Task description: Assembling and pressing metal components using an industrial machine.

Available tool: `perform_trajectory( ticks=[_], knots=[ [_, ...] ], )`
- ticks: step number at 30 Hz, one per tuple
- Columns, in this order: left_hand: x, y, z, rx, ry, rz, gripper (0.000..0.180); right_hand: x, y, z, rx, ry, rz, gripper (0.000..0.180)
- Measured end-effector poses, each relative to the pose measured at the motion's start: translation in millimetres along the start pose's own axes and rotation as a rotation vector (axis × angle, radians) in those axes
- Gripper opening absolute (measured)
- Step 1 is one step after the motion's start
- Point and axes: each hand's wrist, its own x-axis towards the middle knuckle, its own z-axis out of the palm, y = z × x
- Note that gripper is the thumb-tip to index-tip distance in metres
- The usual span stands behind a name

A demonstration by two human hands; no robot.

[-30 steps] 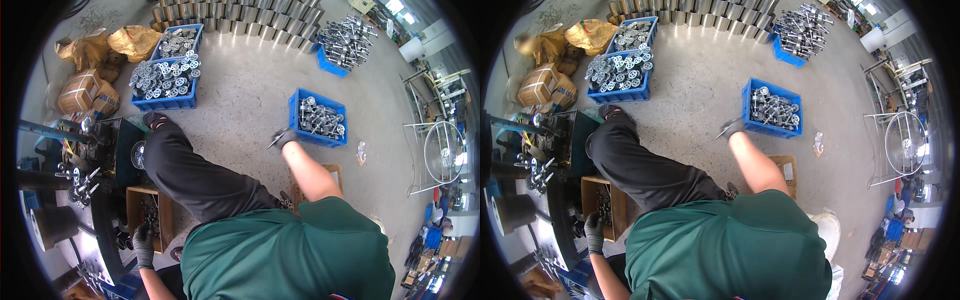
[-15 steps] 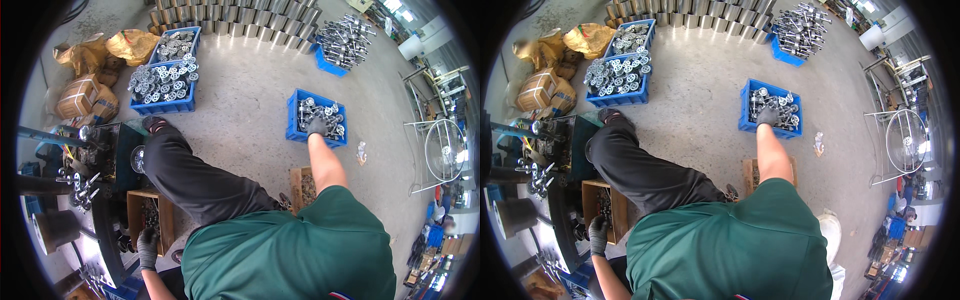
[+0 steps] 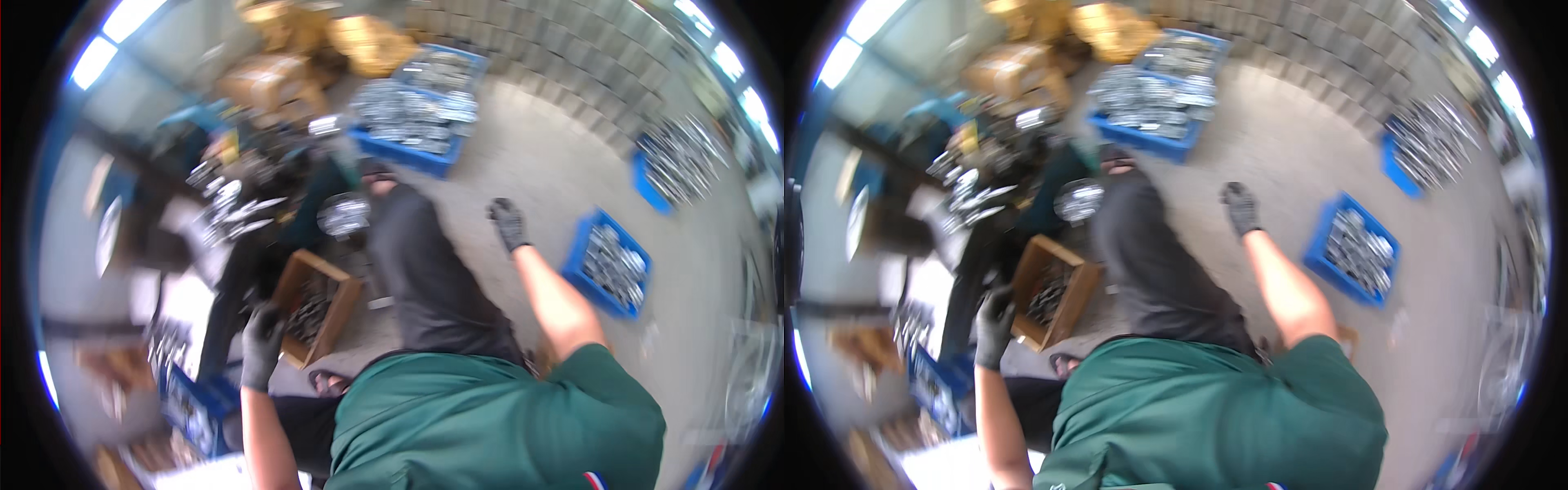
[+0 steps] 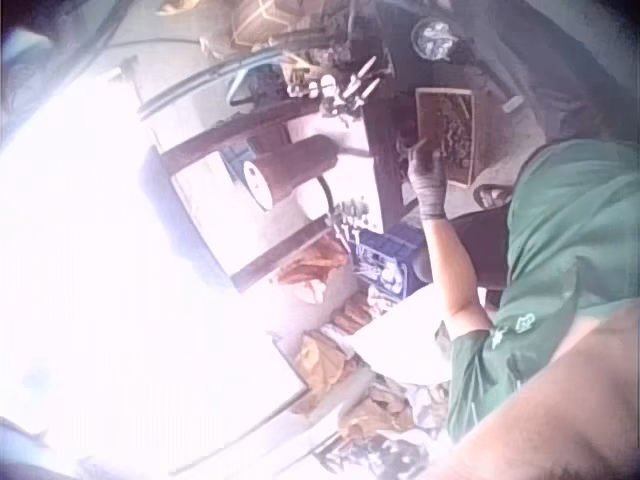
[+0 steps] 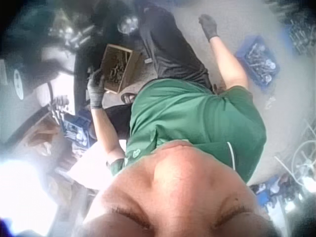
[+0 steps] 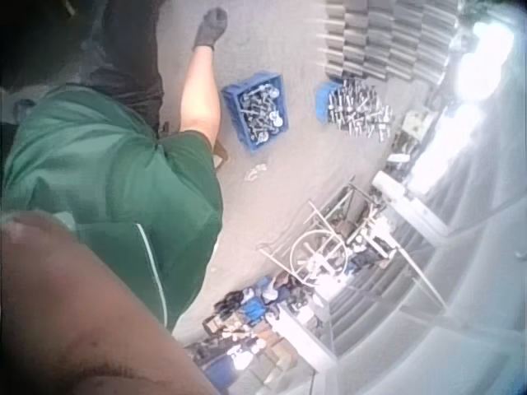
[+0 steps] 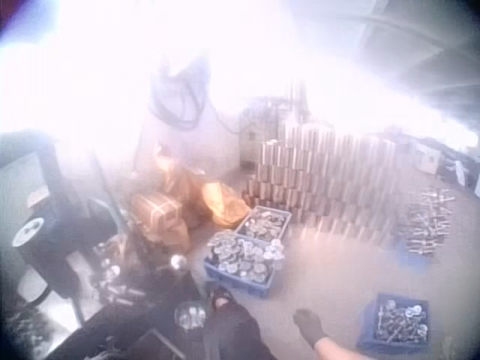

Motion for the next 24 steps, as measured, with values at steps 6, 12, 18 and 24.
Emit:
perform_trajectory(
  ticks=[6, 12, 18, 24],
  knots=[
    [17, -30, -106, 0.109, 0.430, -0.038, 0.028, 67, -183, 97, -0.360, -0.630, -0.238, 0.033],
    [-28, -114, -171, -0.335, 1.108, -0.085, 0.015, 2, -338, 232, -0.800, -1.175, -0.756, 0.037],
    [-53, -146, -203, -1.224, 1.319, -0.285, 0.017, -79, -332, 296, -1.052, -1.642, -0.860, 0.045],
    [-35, -171, -210, -1.603, 1.253, -0.134, 0.029, -103, -293, 312, -1.289, -2.054, -0.824, 0.051]
  ],
)
